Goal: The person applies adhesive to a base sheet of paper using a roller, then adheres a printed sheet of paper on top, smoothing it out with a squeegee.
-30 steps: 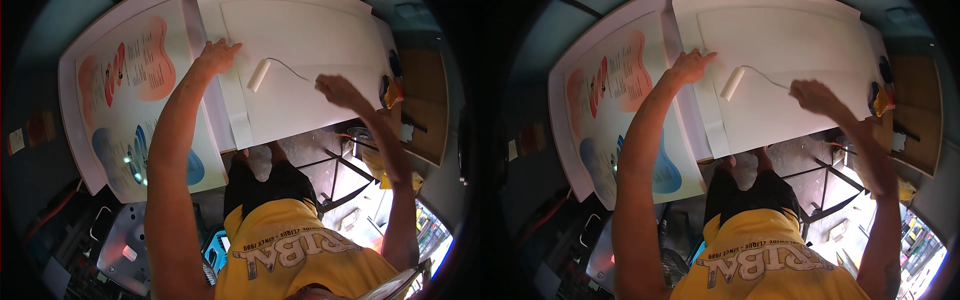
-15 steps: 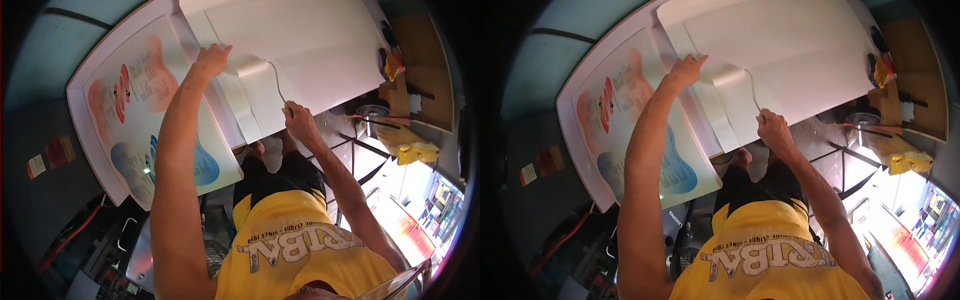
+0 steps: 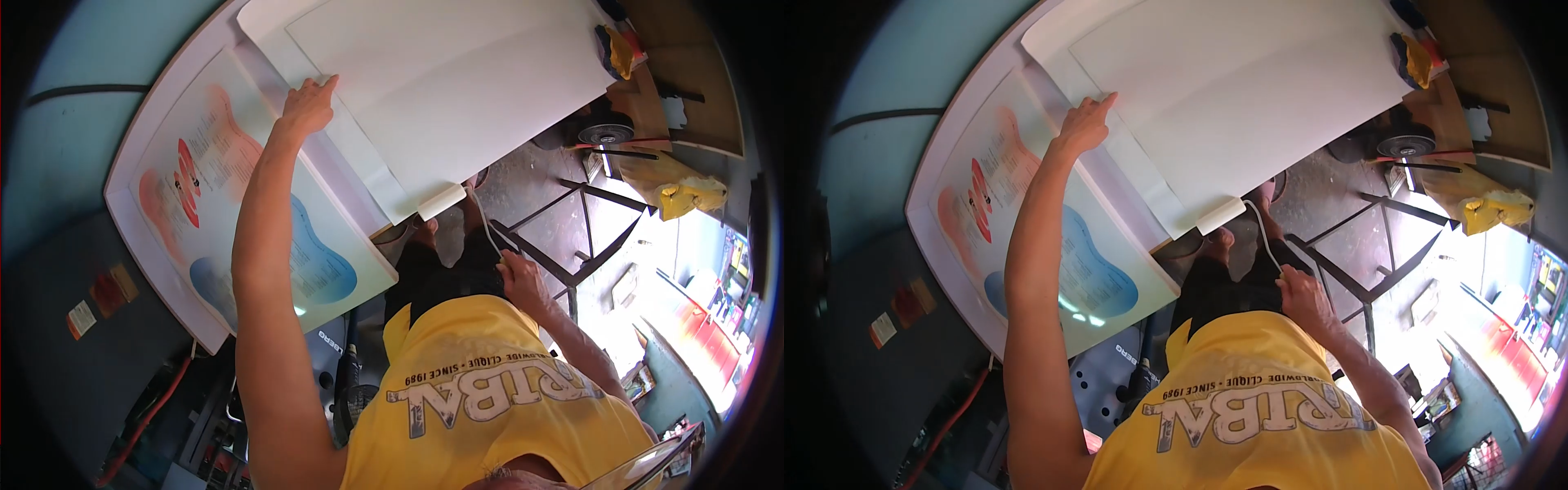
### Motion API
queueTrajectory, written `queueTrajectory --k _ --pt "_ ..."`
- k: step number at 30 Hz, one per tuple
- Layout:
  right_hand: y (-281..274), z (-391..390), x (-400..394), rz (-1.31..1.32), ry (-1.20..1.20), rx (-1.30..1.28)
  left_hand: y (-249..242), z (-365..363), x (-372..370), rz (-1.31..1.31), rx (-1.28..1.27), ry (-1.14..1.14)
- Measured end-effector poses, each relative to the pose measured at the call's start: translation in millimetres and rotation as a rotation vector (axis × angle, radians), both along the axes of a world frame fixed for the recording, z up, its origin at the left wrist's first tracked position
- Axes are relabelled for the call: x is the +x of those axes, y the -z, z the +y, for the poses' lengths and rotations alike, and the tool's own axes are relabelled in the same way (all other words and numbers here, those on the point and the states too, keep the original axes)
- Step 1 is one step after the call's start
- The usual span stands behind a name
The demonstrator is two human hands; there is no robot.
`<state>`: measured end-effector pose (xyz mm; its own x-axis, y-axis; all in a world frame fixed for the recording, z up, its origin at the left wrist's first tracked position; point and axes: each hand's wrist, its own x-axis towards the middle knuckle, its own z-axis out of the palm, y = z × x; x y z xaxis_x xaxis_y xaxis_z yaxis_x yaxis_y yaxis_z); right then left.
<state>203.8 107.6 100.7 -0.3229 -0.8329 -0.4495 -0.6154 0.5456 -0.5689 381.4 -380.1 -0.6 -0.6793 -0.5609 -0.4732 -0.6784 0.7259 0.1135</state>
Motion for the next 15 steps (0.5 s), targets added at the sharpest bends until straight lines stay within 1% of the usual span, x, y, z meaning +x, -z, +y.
queueTrajectory --k 3,5,6,7,8,10,13,15 --pt "-9.0 -44.4 -22.3 0.096 0.086 -0.131 -3.3 3.2 -3.1 -0.015 -0.003 -0.001" --pt "20.4 -85.8 -55.1 0.165 0.095 -0.178 -0.6 4.4 -2.5 -0.003 -0.003 0.010" --pt "33.3 -114.1 -70.0 0.251 0.081 -0.258 3.2 3.9 0.1 0.017 -0.003 0.022" --pt "38.2 -143.9 -84.6 0.298 -0.012 -0.298 4.3 4.1 -0.5 0.035 -0.003 0.034" --pt "42.5 -170.4 -96.6 0.342 -0.105 -0.335 -0.4 5.9 -4.1 0.004 0.001 -0.002" --pt "61.6 -208.2 -108.8 0.242 0.027 -0.180 -10.1 8.8 -11.4 -0.064 0.016 -0.074" --pt "80.4 -203.3 -98.1 0.234 0.018 -0.200 -3.1 5.1 -8.9 -0.069 -0.009 -0.058" --pt "89.1 -158.7 -87.9 0.256 0.020 -0.164 0.2 5.0 -6.0 -0.059 -0.023 -0.030"
